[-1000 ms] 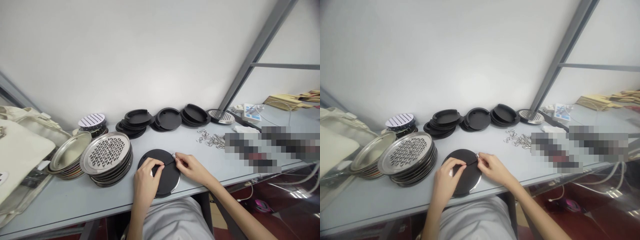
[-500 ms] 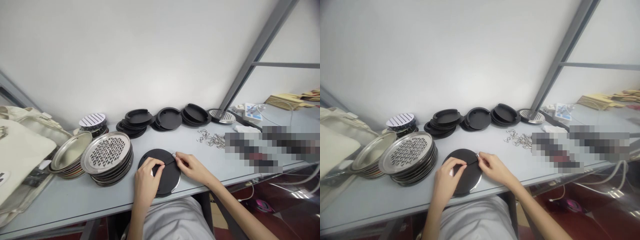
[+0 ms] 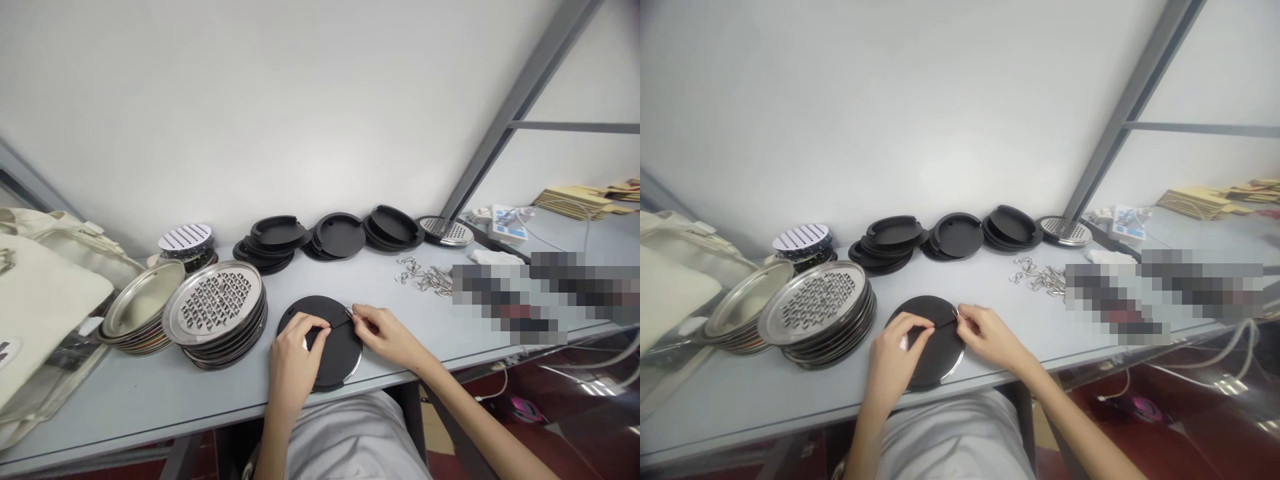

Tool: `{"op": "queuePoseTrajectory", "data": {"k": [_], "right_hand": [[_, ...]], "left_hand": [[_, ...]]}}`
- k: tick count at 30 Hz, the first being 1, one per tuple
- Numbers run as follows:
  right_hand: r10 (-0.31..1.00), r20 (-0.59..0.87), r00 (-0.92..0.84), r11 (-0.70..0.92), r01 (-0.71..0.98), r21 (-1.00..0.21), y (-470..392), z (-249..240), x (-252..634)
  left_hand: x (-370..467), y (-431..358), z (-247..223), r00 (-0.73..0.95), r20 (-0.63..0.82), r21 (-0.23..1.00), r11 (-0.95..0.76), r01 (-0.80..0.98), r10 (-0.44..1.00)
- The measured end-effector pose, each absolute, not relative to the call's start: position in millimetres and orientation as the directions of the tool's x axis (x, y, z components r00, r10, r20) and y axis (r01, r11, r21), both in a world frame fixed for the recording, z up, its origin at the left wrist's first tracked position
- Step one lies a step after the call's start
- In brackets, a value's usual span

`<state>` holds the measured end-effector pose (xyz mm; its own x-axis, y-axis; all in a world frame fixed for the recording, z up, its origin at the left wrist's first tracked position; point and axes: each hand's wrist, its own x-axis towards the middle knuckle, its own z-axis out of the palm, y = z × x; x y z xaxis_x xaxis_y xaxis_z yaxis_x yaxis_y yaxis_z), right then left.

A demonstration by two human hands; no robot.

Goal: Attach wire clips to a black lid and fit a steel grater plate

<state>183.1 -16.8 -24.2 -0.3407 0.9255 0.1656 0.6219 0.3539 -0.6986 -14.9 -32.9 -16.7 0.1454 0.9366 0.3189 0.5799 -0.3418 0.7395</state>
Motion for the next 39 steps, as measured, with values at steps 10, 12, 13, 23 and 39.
{"op": "queuePoseTrajectory", "data": {"k": [10, 12, 13, 23, 39], "right_hand": [[0.934, 0.147, -0.325, 0.331, 0.636, -0.697, -15.4, -26.0, 183.9], [0.935, 0.154, -0.321, 0.334, 0.643, -0.689, -15.3, -26.0, 183.8], [0.935, 0.155, -0.319, 0.334, 0.646, -0.687, -15.4, -26.0, 183.7], [0.939, 0.148, -0.311, 0.32, 0.631, -0.707, -17.4, -24.8, 183.9], [0.955, 0.184, -0.231, 0.28, 0.514, -0.811, -17.3, -19.6, 181.3]], "left_hand": [[-14.9, -32.7, -16.0, 0.152, 0.315, 0.732, -0.342, 0.59, 0.937], [-14.7, -32.8, -15.6, 0.151, 0.313, 0.732, -0.339, 0.59, 0.938], [-14.6, -32.9, -15.4, 0.149, 0.311, 0.732, -0.337, 0.592, 0.939], [-14.2, -32.4, -15.1, 0.141, 0.31, 0.725, -0.33, 0.605, 0.94], [-13.8, -33.4, -14.3, 0.13, 0.315, 0.725, -0.327, 0.606, 0.94]]}}
